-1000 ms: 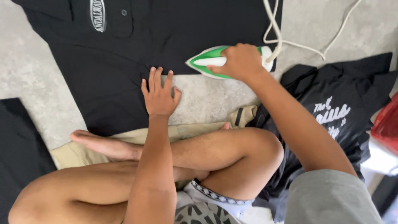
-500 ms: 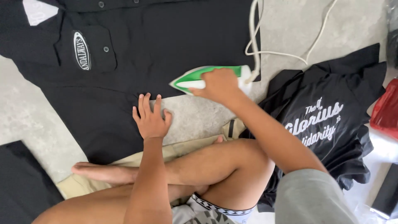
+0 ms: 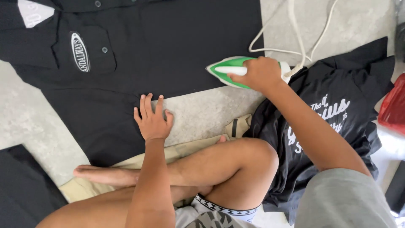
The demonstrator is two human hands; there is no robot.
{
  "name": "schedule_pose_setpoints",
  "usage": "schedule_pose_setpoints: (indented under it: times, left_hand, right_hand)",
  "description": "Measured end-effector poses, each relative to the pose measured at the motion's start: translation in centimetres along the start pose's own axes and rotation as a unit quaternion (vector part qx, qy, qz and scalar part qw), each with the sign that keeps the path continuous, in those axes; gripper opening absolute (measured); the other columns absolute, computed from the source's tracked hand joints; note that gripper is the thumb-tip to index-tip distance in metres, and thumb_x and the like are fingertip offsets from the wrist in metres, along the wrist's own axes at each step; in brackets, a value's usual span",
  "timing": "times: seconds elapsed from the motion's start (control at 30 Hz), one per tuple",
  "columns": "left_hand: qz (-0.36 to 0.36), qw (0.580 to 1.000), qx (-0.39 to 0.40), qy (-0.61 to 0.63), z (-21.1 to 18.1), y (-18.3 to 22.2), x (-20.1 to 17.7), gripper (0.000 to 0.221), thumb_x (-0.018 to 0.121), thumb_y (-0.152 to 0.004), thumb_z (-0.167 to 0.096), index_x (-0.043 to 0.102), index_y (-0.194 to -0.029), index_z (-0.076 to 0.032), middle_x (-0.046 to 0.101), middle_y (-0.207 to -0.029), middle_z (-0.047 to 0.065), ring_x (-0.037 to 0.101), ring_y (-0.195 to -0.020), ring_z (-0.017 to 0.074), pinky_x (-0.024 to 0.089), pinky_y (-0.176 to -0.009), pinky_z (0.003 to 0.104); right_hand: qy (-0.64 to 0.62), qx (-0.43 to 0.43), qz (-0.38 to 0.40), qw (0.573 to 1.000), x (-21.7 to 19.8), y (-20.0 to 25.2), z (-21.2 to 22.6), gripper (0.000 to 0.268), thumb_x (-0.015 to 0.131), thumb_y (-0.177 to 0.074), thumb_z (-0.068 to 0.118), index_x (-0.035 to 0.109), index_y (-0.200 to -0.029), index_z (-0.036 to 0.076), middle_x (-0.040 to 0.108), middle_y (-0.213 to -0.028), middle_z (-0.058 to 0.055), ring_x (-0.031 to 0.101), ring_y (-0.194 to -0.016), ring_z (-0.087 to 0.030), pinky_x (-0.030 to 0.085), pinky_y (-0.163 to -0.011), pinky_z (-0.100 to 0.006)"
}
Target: The person is sitting on the floor ironing several black shirts with white printed text.
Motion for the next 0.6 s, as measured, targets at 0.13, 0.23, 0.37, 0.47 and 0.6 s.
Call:
schedule_pose_setpoints:
  times: [0.13,0.23,0.37,0.47,0.6]
  left_hand:
    - [0.007,1.000,-0.004,0.006,-0.1,0.0,-0.7,0.041,0.046,-0.081,-0.032,0.056,-0.120,-0.023,0.044,-0.133,0.006,0.035,-0.131,0.0234,0.021,-0.101,0.048]
    - [0.003,1.000,-0.007,0.010,-0.1,-0.3,-0.6,0.041,0.047,-0.081,-0.031,0.056,-0.120,-0.022,0.043,-0.133,0.006,0.034,-0.131,0.0236,0.022,-0.101,0.048]
    - [0.010,1.000,-0.013,0.008,0.1,0.0,-0.6,0.041,0.047,-0.080,-0.032,0.056,-0.119,-0.023,0.043,-0.134,0.005,0.033,-0.132,0.0225,0.023,-0.101,0.048]
    - [0.023,0.999,-0.026,0.028,-0.4,-0.7,-2.0,0.042,0.052,-0.078,-0.029,0.058,-0.118,-0.020,0.044,-0.132,0.006,0.035,-0.130,0.0231,0.025,-0.100,0.047]
    - [0.042,0.996,-0.048,0.070,-0.6,-1.0,-2.5,0.045,0.056,-0.074,-0.026,0.060,-0.117,-0.015,0.046,-0.131,0.008,0.036,-0.128,0.0234,0.027,-0.100,0.048]
  right_hand:
    - [-0.017,0.008,0.009,1.000,-0.5,0.2,1.7,0.066,0.046,-0.073,0.077,0.070,-0.079,0.016,0.063,-0.061,-0.012,0.066,-0.063,-0.034,0.051,-0.059,-0.039]
    - [-0.031,-0.041,-0.012,0.999,-1.8,-0.1,3.7,0.063,0.048,-0.073,0.074,0.070,-0.079,0.015,0.064,-0.062,-0.014,0.066,-0.065,-0.035,0.051,-0.060,-0.041]
    - [-0.032,-0.039,-0.028,0.998,-1.8,-2.7,5.1,0.062,0.049,-0.073,0.075,0.070,-0.078,0.017,0.065,-0.064,-0.014,0.067,-0.067,-0.035,0.051,-0.061,-0.041]
    - [-0.030,-0.014,-0.129,0.991,-2.9,-5.0,6.0,0.061,0.055,-0.075,0.070,0.071,-0.076,0.011,0.064,-0.060,-0.012,0.062,-0.056,-0.033,0.049,-0.054,-0.038]
    - [0.006,-0.026,-0.238,0.971,-3.9,-8.5,6.9,0.061,0.062,-0.076,0.069,0.072,-0.071,0.010,0.062,-0.057,-0.012,0.058,-0.049,-0.032,0.048,-0.050,-0.039]
Point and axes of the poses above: each hand's wrist, its own y-axis away from the middle knuckle, its own x-axis out of the palm, z = x × y, the point moved 2 cm from there along -y, towards the middle knuckle
